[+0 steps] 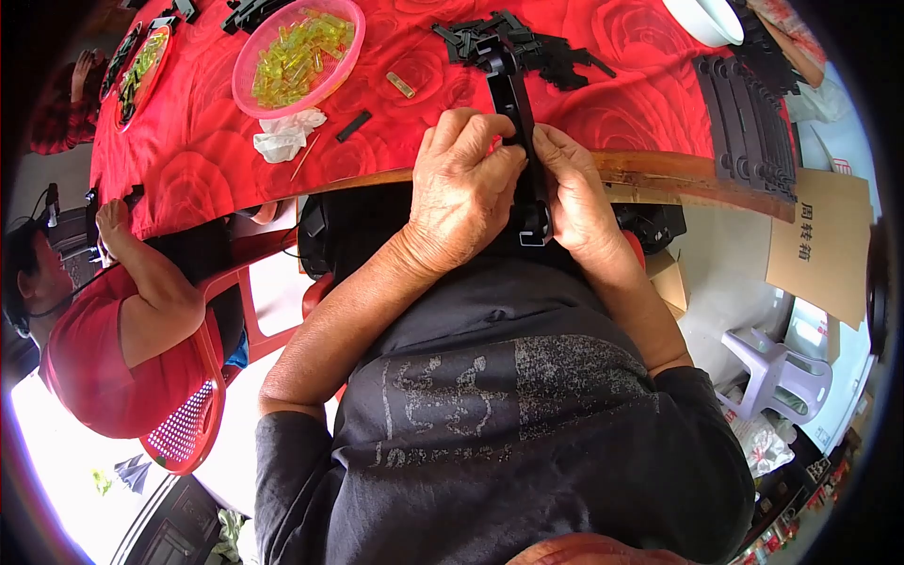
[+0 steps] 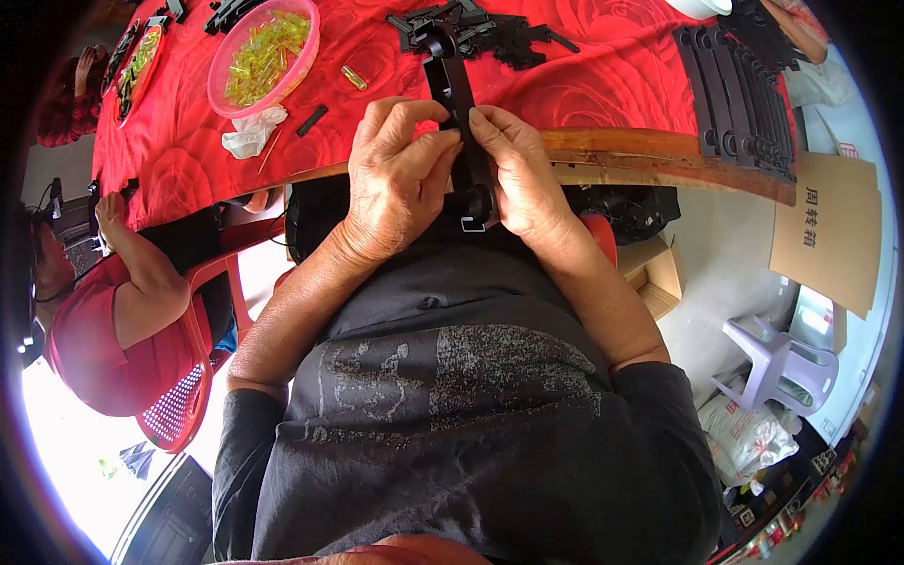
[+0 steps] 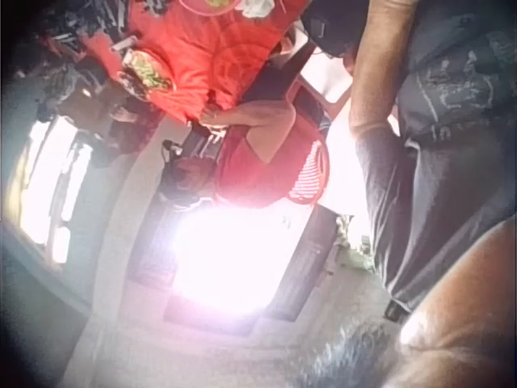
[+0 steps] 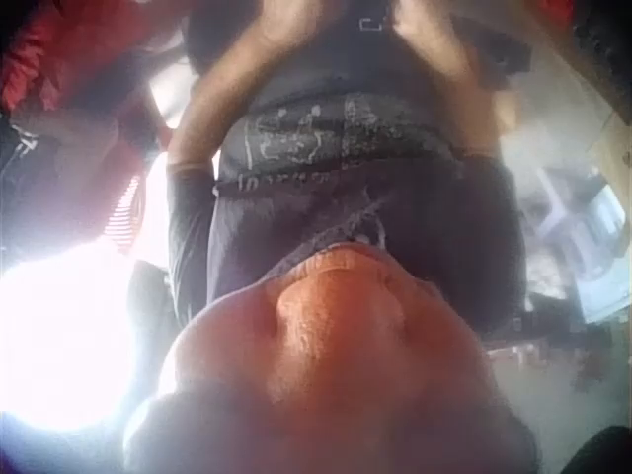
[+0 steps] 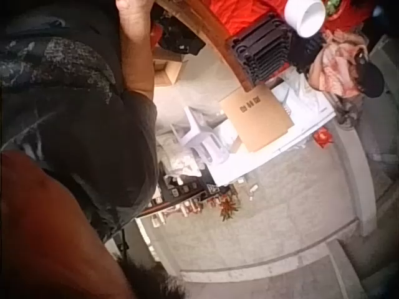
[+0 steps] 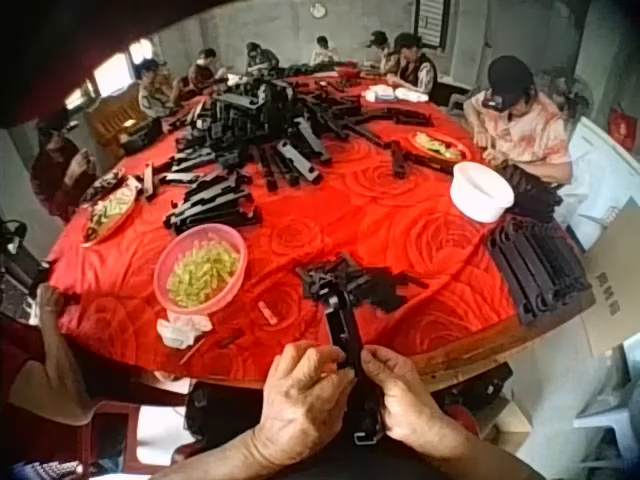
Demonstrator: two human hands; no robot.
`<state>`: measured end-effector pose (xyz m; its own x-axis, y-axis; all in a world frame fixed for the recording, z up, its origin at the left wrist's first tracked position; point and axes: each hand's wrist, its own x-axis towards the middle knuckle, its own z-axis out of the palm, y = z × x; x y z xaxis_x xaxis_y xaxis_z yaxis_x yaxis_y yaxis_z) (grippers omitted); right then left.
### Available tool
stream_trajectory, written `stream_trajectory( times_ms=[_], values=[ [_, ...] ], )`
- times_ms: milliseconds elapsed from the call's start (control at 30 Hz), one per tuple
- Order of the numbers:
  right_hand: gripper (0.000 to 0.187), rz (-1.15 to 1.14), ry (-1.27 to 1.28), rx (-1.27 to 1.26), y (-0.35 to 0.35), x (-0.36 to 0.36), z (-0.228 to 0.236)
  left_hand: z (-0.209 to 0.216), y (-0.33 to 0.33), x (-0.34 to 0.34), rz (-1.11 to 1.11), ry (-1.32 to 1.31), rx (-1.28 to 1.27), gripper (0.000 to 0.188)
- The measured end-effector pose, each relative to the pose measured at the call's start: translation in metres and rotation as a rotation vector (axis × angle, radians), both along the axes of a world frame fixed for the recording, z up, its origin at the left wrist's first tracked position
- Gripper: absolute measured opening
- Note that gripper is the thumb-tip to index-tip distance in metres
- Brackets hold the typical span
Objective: The person assembles levels by inserting spirit level vials and small components into black plastic frames by hand.
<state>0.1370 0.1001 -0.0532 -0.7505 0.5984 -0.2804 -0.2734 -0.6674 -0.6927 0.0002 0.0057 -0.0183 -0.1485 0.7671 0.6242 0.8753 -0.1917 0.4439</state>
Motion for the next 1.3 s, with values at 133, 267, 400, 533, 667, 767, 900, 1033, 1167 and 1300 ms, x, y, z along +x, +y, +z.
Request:
stream_trajectory(
  times_ms=[133,267,400,533,667,767,900,1033,1167,1300],
  values=[
    [0.023,0.011,0.046,-0.017,0.001,0.001,0.001,-0.001,0.0,0.0,-0.019,-0.039,0.015,0.018],
    [0.023,-0.015,0.006,0.004,-0.001,0.001,0.004,0.013,0.004,-0.006,0.007,-0.055,-0.05,0.024],
    [0.024,-0.033,-0.012,-0.015,-0.001,0.0,0.003,0.02,0.005,-0.009,0.02,-0.021,-0.168,0.042],
    [0.024,-0.007,0.0,-0.027,-0.001,0.0,0.003,0.019,0.006,-0.006,0.014,0.002,-0.26,0.054],
    [0.023,0.015,0.016,-0.022,0.0,0.001,0.002,0.019,0.006,-0.007,0.007,0.026,-0.285,0.055],
    [0.023,-0.02,-0.034,-0.022,-0.001,-0.001,0.002,0.021,0.006,-0.006,0.002,0.034,-0.301,0.056],
    [0.023,-0.012,-0.061,-0.006,-0.001,0.0,0.001,0.021,0.005,-0.004,0.021,0.042,-0.329,0.059],
    [0.023,-0.032,-0.096,0.002,-0.004,-0.001,0.006,0.017,0.008,0.002,0.088,0.009,-0.301,0.062],
    [0.024,-0.055,-0.09,0.023,-0.004,-0.002,0.004,0.015,0.007,0.007,0.118,0.005,-0.277,0.062],
    [0.024,-0.049,-0.056,0.005,-0.002,-0.001,0.001,0.021,0.008,0.0,0.063,-0.056,-0.27,0.051]
  ],
)
